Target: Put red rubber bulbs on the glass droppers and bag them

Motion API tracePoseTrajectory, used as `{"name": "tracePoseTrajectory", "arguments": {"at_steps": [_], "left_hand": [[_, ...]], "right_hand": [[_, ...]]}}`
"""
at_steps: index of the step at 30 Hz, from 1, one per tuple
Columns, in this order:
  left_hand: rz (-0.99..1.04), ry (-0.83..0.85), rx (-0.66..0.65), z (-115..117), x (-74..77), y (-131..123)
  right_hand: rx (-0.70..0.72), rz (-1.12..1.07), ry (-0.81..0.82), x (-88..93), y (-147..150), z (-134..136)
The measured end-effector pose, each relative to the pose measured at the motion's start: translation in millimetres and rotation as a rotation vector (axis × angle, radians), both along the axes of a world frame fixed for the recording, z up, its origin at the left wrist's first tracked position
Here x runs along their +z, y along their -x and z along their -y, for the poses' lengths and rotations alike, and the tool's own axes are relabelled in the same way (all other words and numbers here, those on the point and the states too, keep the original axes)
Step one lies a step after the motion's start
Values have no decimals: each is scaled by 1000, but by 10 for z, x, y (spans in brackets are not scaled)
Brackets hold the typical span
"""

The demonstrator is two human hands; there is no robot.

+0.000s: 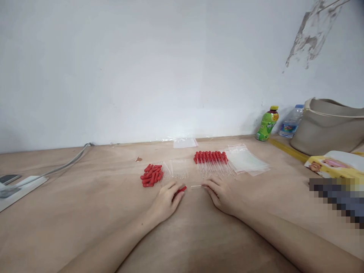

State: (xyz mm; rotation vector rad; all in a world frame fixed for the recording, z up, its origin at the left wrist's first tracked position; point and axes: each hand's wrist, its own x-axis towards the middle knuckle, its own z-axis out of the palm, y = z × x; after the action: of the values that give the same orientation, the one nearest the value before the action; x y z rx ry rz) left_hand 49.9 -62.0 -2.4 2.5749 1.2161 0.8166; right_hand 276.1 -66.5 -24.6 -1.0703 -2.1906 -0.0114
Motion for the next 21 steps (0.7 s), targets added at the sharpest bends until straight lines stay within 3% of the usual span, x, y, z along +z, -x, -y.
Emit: {"name": "tracePoseTrajectory", "arguments": {"at_steps": [5, 11, 15, 21], "left_hand": [[119, 129, -6, 10, -22, -54], [164, 134, -26, 43, 10, -64], [232, 212, 6, 12, -58, -53], [390, 384, -62, -51, -184, -39]], "right_hand": [[-4, -36, 21, 114, 66, 64], [38, 23, 4, 138, 113, 94], [64, 30, 4, 88, 106, 75], [134, -26, 119, 110, 97, 77]]}}
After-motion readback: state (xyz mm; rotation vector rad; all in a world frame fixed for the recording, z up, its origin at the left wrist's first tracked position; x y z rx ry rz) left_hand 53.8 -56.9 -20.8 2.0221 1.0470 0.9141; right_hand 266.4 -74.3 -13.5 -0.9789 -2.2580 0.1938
